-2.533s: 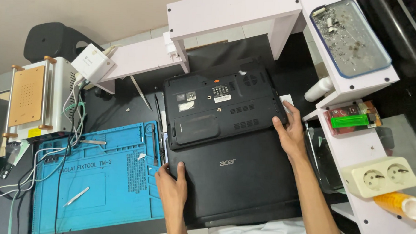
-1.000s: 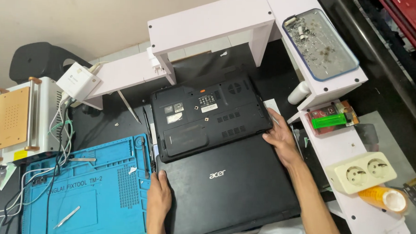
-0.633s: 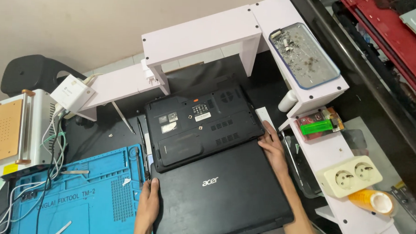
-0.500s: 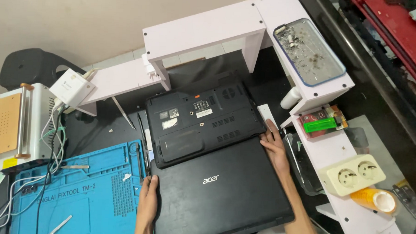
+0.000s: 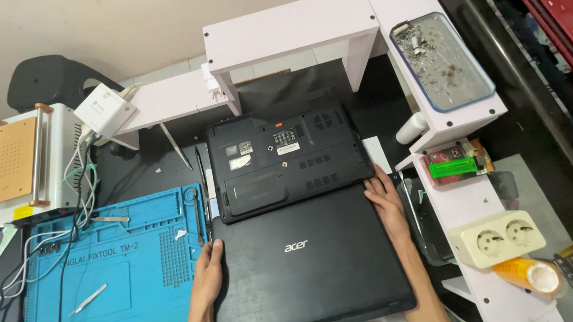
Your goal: The person places a closed Acer laptop on a workbench, flips it over, and uses a screwdriver to remove screws from the bottom cover. They then lift off the cover to expose the internal components, including the battery and motherboard, and begin disconnecting internal cables.
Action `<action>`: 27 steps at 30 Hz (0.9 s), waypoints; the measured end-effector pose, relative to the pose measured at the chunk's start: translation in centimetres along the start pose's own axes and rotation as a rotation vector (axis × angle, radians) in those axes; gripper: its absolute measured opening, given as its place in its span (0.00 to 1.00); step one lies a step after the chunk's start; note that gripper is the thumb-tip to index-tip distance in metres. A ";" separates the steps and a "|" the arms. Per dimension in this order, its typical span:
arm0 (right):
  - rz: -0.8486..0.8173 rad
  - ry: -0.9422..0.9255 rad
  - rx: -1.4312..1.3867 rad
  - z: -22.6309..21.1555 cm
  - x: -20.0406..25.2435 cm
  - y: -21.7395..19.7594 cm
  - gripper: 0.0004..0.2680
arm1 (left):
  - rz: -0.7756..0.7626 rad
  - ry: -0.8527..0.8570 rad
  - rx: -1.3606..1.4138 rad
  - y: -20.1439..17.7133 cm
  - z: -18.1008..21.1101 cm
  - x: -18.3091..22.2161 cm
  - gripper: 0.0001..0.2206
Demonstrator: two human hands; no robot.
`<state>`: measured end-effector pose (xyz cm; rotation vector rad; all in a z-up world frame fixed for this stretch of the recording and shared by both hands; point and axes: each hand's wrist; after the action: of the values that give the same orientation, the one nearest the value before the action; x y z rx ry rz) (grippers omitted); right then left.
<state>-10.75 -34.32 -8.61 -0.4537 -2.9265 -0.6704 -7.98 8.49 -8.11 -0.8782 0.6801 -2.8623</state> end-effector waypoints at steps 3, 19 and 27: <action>-0.023 -0.030 -0.009 0.9 -0.3 -0.8 0.28 | 0.002 0.005 -0.019 0.0 0.0 0.2 0.30; 0.075 0.024 -0.054 0.0 2.1 0.1 0.25 | 0.039 -0.038 -0.071 -0.2 -2.0 1.6 0.33; 0.213 0.171 0.090 1.7 2.0 -1.8 0.24 | 0.057 -0.055 0.016 -0.3 -0.8 2.9 0.33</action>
<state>-13.24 -34.58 -10.52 -0.6523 -2.6851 -0.5198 -10.81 8.48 -7.12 -0.9164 0.6649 -2.7792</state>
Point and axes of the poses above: each hand's wrist, its own x-axis away from the middle knuckle, its own y-axis out of the palm, z = x × y
